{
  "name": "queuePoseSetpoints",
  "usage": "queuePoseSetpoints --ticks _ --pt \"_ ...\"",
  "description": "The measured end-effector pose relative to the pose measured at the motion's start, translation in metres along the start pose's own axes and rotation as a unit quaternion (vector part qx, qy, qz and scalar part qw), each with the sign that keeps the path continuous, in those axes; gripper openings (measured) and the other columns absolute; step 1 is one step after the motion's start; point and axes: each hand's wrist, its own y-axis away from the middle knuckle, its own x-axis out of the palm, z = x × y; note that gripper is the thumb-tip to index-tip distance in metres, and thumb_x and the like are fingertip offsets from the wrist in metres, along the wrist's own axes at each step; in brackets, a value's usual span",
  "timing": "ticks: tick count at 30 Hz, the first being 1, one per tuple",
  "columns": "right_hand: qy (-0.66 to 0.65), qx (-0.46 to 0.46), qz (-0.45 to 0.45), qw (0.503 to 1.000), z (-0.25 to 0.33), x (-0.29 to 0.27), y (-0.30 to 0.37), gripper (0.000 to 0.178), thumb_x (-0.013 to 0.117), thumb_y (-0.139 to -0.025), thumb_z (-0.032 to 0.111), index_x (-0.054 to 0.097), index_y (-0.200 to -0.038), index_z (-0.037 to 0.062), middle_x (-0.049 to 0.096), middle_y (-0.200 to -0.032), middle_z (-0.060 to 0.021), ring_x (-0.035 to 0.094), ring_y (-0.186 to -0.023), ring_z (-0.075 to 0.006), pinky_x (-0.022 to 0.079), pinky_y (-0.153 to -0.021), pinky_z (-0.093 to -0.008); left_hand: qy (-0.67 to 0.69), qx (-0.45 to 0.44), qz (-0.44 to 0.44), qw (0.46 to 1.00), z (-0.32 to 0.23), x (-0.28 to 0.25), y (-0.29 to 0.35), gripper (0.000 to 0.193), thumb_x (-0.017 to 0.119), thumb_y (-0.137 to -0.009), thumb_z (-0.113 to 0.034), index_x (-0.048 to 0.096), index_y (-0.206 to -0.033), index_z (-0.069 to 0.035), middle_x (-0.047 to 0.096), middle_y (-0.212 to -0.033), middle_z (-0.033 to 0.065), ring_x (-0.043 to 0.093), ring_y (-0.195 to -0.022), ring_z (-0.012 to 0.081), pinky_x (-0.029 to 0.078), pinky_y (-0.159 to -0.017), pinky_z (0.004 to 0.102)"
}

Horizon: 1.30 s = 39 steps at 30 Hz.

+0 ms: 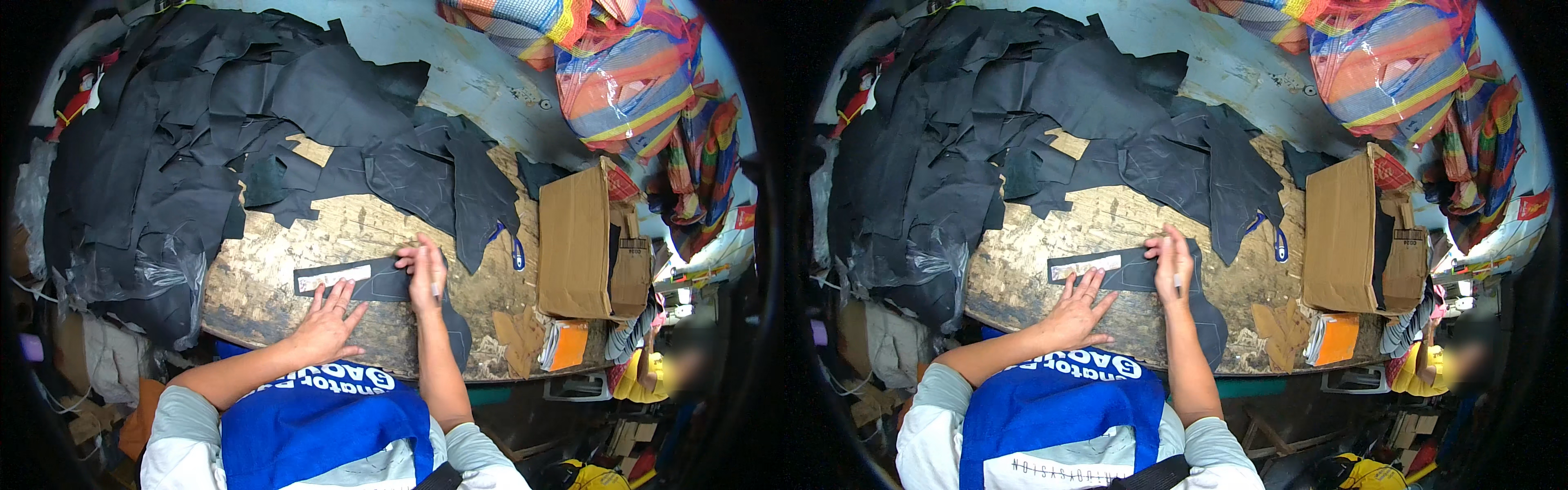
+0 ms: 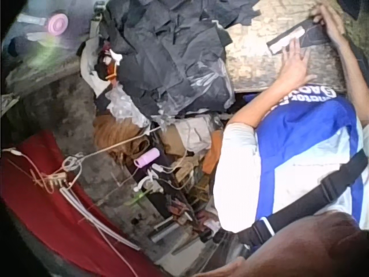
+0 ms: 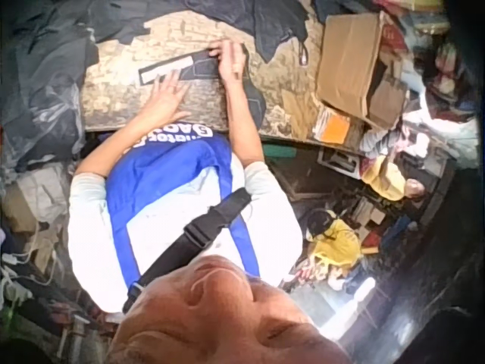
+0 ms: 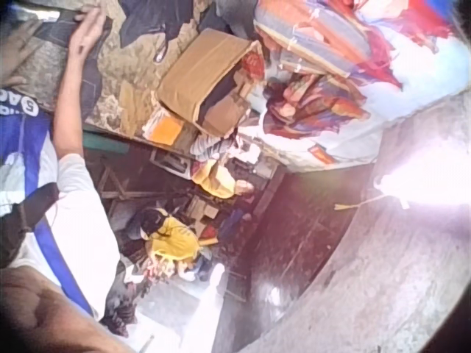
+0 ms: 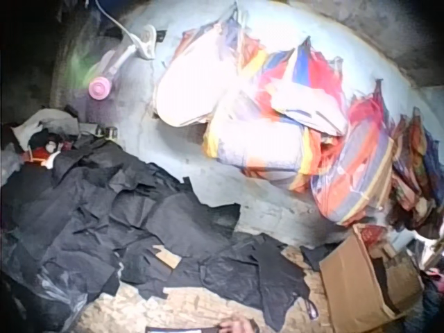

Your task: The person uses a ruler and a white marking pen to draw lines on black fabric pieces laid on a worktable. They repeatedly position the ruler, draw straight lines, reposition the fabric, and continue marking multiple pieces. Scissors and cardboard templates are visible nearby but not used in the clip.

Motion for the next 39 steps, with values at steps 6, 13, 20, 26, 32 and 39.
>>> queuePoseSetpoints --ticks 6,13,20,26,32,39 --pt "-0.084 0.032 0.071 0.993 0.021 0.013 0.009 0.029 0.047 -0.099 0.019 0.051 -0.117 -0.003 0.06 -0.085 -0.0074 0.059 -0.071 -0.0122 0.046 -0.063 -0.0218 -0.007 -0.035 0.004 0.999 -0.008 -0.001 0.0 0.084 0.062 -0.079 -0.054 0.034 -0.141 -0.004 0.014 -0.148 0.0325 0.006 -0.141 0.0415 0.006 -0.105 0.0667" --pt "0.005 0.09 0.213 0.973 0.017 0.068 0.04 0.014 0.06 -0.09 0.008 0.061 -0.094 -0.0052 0.063 -0.084 -0.0059 0.06 -0.074 -0.0097 0.049 -0.063 -0.0217 0.015 -0.043 0.06 0.997 -0.006 0.0 -0.002 0.085 0.062 -0.08 -0.053 0.034 -0.139 0.001 0.02 -0.144 0.034 0.009 -0.138 0.0463 0.006 -0.105 0.0689" --pt "0.212 -0.113 0.327 0.914 0.013 0.091 0.034 0.014 0.067 -0.08 0.007 0.064 -0.078 -0.0068 0.065 -0.083 -0.0159 0.063 -0.07 -0.0288 0.05 -0.064 -0.0335 0.006 -0.006 0.006 1.0 0.001 0.015 0.001 0.075 0.062 -0.079 -0.051 0.045 -0.13 0.001 0.044 -0.133 0.025 0.032 -0.13 0.041 0.013 -0.107 0.0621" --pt "0.25 -0.16 0.353 0.888 0.011 0.097 0.033 0.013 0.068 -0.079 0.008 0.066 -0.079 -0.0051 0.066 -0.086 -0.0144 0.064 -0.078 -0.0296 0.051 -0.07 -0.035 0.019 0.015 -0.035 0.999 0.004 0.021 0.002 0.07 0.063 -0.078 -0.05 0.05 -0.126 0.0 0.05 -0.127 0.0233 0.038 -0.125 0.0405 0.023 -0.104 0.0587" --pt "0.218 -0.145 0.29 0.92 0.008 0.11 0.032 0.011 0.065 -0.08 0.006 0.065 -0.077 -0.0038 0.064 -0.08 -0.0133 0.063 -0.073 -0.0298 0.05 -0.066 -0.0359 0.062 0.016 -0.035 0.997 0.005 0.018 0.0 0.078 0.064 -0.077 -0.05 0.043 -0.132 0.0 0.043 -0.133 0.0269 0.032 -0.13 0.0425 0.019 -0.108 0.0562" --pt "0.347 -0.17 0.201 0.9 0.024 0.083 0.023 0.012 0.07 -0.075 0.011 0.069 -0.08 -0.0003 0.067 -0.078 -0.0137 0.066 -0.065 -0.0287 0.053 -0.061 -0.0338 -0.022 -0.011 0.015 1.0 -0.005 -0.008 -0.002 0.084 0.068 -0.074 -0.052 0.041 -0.135 -0.001 0.031 -0.14 0.0301 0.024 -0.134 0.0438 0.016 -0.103 0.068"
